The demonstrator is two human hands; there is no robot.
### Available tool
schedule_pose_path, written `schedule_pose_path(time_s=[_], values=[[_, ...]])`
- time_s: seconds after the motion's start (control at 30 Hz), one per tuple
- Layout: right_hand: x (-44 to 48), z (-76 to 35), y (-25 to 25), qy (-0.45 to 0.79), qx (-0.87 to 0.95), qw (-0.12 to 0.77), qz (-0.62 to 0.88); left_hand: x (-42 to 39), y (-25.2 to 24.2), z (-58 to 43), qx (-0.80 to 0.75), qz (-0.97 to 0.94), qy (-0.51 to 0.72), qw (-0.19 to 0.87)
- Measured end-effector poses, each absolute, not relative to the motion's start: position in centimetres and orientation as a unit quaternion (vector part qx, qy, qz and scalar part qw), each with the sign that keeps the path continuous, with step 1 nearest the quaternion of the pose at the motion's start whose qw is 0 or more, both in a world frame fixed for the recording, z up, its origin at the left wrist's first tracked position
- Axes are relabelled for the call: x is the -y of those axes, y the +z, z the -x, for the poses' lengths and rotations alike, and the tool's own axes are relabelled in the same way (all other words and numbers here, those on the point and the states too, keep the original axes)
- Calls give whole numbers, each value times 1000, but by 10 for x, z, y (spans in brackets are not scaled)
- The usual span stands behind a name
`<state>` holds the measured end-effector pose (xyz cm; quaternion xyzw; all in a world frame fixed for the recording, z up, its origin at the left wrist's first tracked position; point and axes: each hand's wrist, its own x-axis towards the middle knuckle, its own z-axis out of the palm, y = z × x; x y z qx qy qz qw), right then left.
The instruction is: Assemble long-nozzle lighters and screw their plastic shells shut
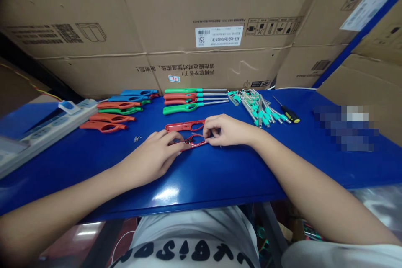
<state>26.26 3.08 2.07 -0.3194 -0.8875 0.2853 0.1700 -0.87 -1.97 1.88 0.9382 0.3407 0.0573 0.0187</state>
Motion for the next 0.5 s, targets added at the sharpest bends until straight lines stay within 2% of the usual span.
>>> schedule_pose_path(time_s=[0.5], values=[[-31, -264, 20, 307, 877, 176, 325, 20, 19, 8, -336, -940, 62, 15]])
